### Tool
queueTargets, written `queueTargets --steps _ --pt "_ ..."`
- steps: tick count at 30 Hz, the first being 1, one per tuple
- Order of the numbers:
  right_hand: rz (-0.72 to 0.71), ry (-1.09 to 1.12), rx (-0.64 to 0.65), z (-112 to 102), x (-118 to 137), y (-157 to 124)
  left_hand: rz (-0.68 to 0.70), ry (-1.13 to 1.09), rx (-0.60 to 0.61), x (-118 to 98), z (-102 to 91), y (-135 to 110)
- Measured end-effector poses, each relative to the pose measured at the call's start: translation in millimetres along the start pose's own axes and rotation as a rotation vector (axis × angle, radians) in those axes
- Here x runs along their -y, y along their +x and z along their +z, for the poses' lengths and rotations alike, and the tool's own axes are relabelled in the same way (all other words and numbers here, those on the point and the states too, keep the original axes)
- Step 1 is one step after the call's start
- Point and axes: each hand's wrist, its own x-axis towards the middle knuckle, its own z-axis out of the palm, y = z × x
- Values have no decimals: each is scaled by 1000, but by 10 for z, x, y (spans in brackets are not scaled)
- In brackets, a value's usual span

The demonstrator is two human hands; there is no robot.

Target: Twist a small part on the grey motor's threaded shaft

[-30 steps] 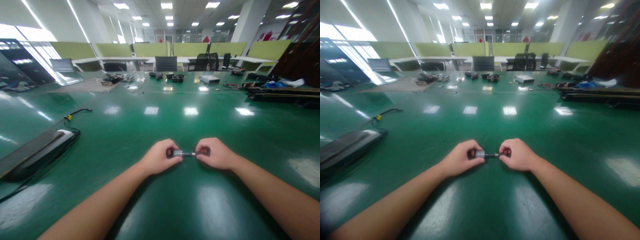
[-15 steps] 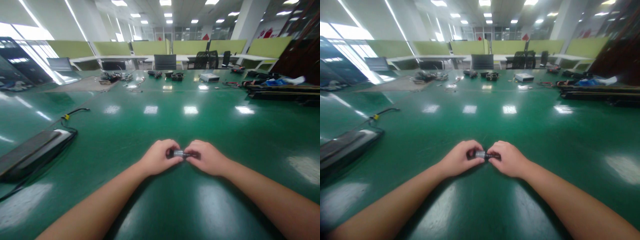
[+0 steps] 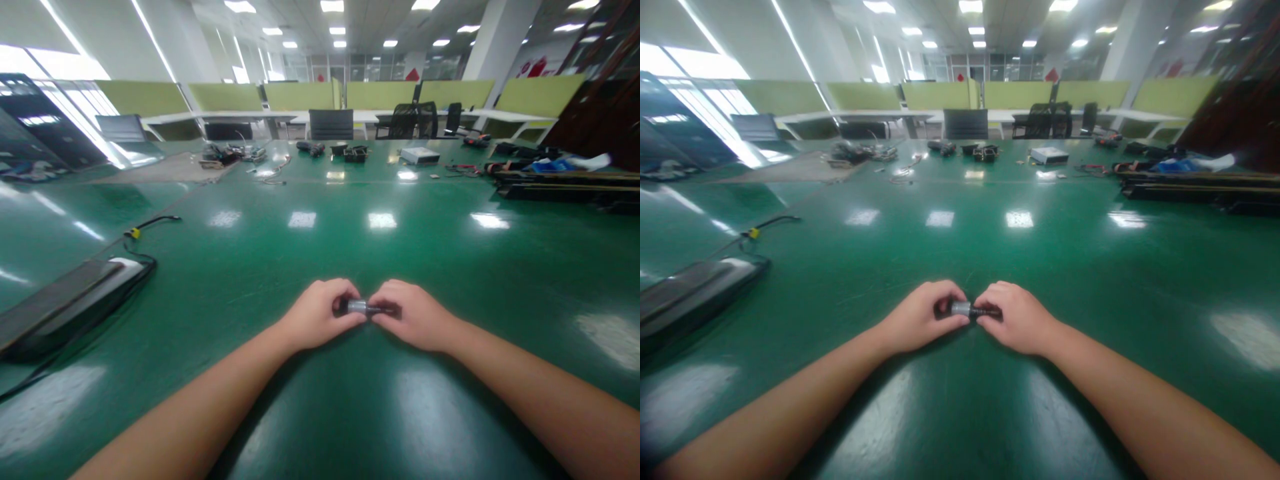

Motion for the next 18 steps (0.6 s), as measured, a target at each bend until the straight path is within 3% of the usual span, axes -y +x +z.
queueTargets --steps 18 --pt "7 -16 -2 -2 -18 -3 -10 -26 5 -4 -17 -5"
